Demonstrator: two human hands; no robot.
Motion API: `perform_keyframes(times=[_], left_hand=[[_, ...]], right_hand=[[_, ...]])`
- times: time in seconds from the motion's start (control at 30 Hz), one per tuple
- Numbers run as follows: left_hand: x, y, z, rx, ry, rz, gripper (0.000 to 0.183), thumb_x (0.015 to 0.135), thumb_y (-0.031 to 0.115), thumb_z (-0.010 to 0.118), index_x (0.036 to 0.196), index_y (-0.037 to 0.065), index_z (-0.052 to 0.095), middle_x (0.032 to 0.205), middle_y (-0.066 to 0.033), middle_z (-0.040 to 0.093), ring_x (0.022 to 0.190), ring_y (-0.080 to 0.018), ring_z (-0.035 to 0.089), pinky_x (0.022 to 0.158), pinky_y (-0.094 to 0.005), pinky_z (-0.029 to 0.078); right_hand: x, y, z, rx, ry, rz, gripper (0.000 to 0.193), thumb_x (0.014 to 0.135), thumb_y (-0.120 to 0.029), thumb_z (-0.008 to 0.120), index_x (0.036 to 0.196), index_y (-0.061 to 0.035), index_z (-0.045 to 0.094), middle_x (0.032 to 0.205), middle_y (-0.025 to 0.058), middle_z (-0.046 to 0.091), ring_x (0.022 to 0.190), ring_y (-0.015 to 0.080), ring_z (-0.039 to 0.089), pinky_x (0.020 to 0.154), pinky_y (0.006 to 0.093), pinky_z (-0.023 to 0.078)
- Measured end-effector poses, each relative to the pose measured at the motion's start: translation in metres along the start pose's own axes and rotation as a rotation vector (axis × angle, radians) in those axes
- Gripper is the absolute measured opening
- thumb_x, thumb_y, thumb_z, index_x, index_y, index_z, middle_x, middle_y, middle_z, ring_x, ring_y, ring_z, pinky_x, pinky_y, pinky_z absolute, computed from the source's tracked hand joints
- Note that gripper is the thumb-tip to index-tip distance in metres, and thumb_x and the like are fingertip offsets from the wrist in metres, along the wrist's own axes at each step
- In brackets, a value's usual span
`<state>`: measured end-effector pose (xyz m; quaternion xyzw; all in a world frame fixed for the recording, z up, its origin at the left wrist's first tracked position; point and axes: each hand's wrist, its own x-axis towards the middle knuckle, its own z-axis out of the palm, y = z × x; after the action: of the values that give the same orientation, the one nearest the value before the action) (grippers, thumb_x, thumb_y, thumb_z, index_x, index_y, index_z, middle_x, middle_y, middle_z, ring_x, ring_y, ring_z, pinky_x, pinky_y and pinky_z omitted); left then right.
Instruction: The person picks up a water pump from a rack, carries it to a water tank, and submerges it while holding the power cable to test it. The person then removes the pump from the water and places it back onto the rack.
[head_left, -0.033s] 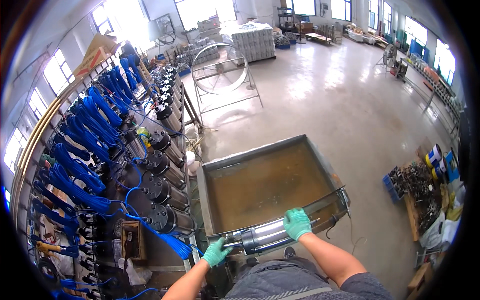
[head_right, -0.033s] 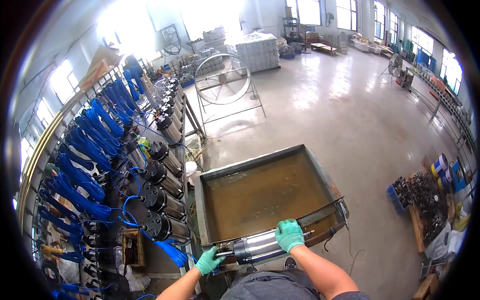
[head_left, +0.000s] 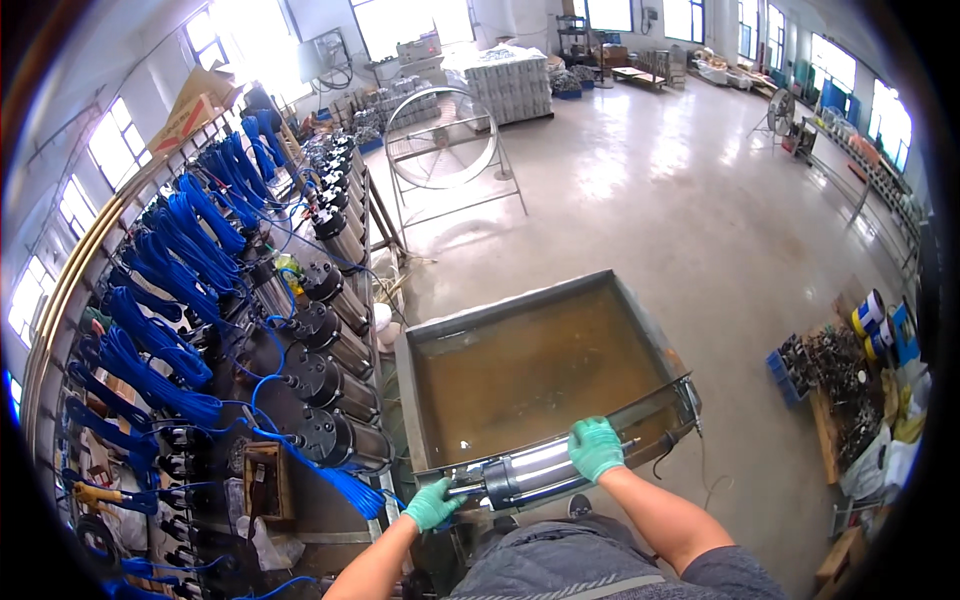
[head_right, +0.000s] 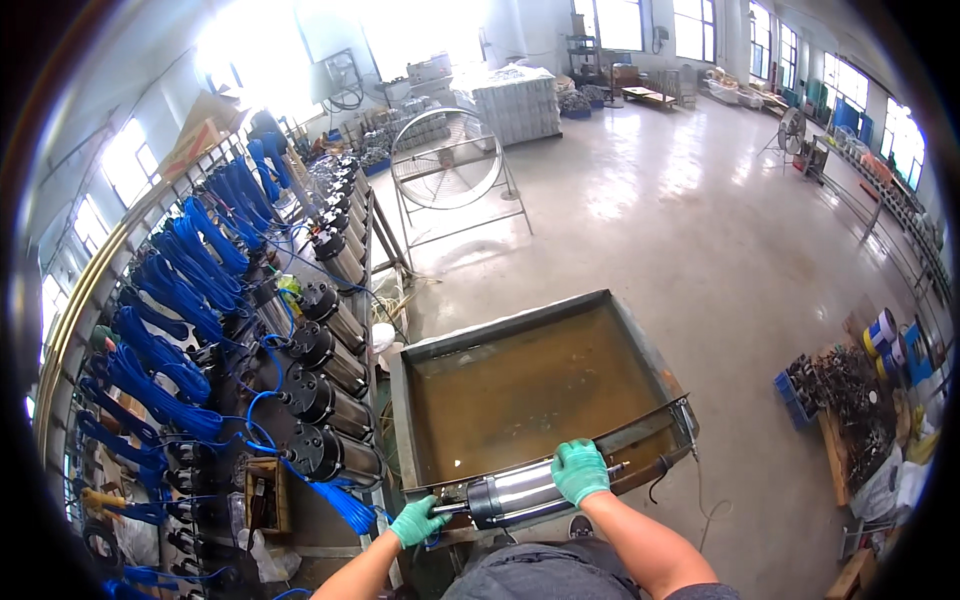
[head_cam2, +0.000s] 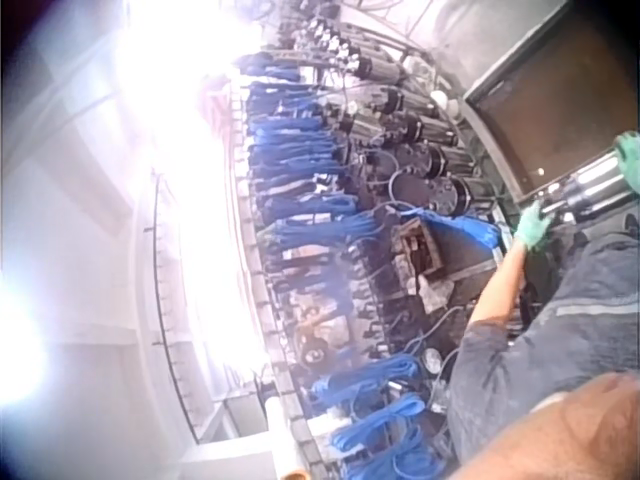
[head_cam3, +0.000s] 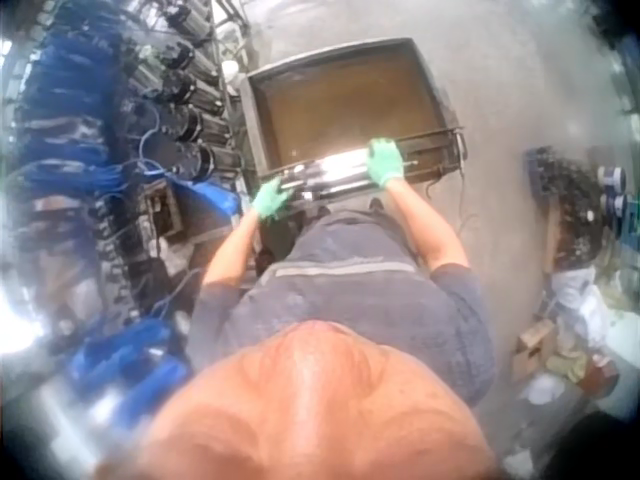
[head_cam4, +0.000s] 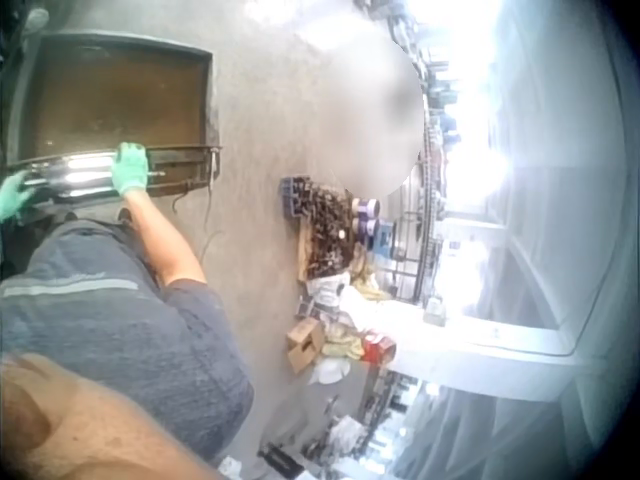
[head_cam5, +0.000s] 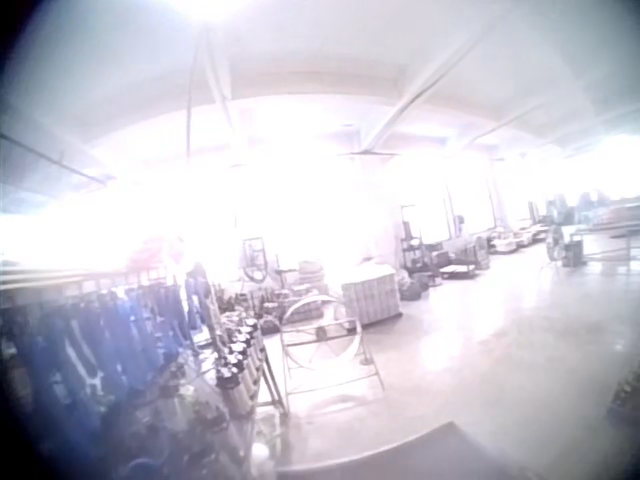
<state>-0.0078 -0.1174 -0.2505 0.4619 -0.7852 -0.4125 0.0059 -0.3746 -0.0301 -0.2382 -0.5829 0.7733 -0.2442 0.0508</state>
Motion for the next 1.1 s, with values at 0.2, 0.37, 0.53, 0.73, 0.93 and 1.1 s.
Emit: perform_keyframes(times=[0.2, 0.37, 0.53, 0.73, 0.93, 1.1], left_hand=[[0.003, 0.027, -0.006, 0.590, -0.016, -0.172, 0.046, 0.090, 0.050, 0.063, 0.098, 0.006, 0.074, 0.091, -0.0215, 0.072, 0.086, -0.0412, 0.070, 0.079, -0.0499, 0.054], [0.007, -0.017, 0.013, 0.095, 0.037, -0.100, 0.042, 0.089, 0.049, 0.068, 0.100, 0.010, 0.077, 0.088, -0.0176, 0.075, 0.081, -0.0335, 0.073, 0.072, -0.0465, 0.056], [-0.011, 0.037, -0.016, -1.290, -0.284, -0.511, 0.043, 0.095, 0.037, 0.070, 0.126, 0.007, 0.061, 0.109, -0.0097, 0.071, 0.088, -0.0169, 0.068, 0.068, -0.0344, 0.053], [-0.017, -0.004, 0.011, -0.448, 0.128, 0.127, 0.043, 0.093, 0.025, 0.075, 0.127, 0.004, 0.058, 0.104, -0.0041, 0.066, 0.090, -0.0114, 0.059, 0.080, -0.0315, 0.052], [-0.005, 0.009, -0.018, -0.251, -0.224, -0.060, 0.045, 0.093, 0.036, 0.074, 0.126, 0.006, 0.065, 0.095, -0.0079, 0.070, 0.087, -0.0147, 0.062, 0.080, -0.0353, 0.055], [-0.004, -0.002, 0.007, 0.198, 0.200, 0.126, 0.035, 0.081, 0.033, 0.080, 0.083, 0.004, 0.061, 0.080, -0.0203, 0.062, 0.076, -0.0402, 0.061, 0.069, -0.0482, 0.048]], right_hand=[[-0.001, -0.001, 0.000, 0.019, 0.020, -0.014, 0.011, 0.083, -0.017, 0.063, 0.083, -0.0066, 0.066, 0.091, 0.0175, 0.067, 0.095, 0.0397, 0.061, 0.088, 0.0486, 0.050], [0.001, -0.002, 0.006, -0.020, -0.026, -0.007, 0.014, 0.083, -0.021, 0.064, 0.085, -0.0080, 0.068, 0.093, 0.0149, 0.069, 0.099, 0.0372, 0.062, 0.088, 0.0485, 0.052], [0.002, 0.002, 0.001, -0.019, -0.018, 0.002, 0.013, 0.083, -0.020, 0.065, 0.084, -0.0073, 0.067, 0.093, 0.0154, 0.068, 0.099, 0.0377, 0.061, 0.088, 0.0484, 0.051], [-0.001, 0.001, 0.008, 0.001, -0.010, -0.013, 0.012, 0.083, -0.020, 0.065, 0.084, -0.0075, 0.067, 0.092, 0.0155, 0.068, 0.099, 0.0388, 0.061, 0.089, 0.0486, 0.051], [-0.006, 0.007, 0.008, -0.007, 0.074, -0.055, 0.008, 0.083, -0.016, 0.064, 0.083, -0.0075, 0.066, 0.092, 0.0159, 0.066, 0.094, 0.0390, 0.060, 0.086, 0.0488, 0.050], [0.000, 0.002, 0.009, -0.023, 0.026, -0.041, 0.010, 0.083, -0.016, 0.064, 0.087, -0.0068, 0.062, 0.093, 0.0181, 0.064, 0.096, 0.0405, 0.058, 0.084, 0.0506, 0.049]])
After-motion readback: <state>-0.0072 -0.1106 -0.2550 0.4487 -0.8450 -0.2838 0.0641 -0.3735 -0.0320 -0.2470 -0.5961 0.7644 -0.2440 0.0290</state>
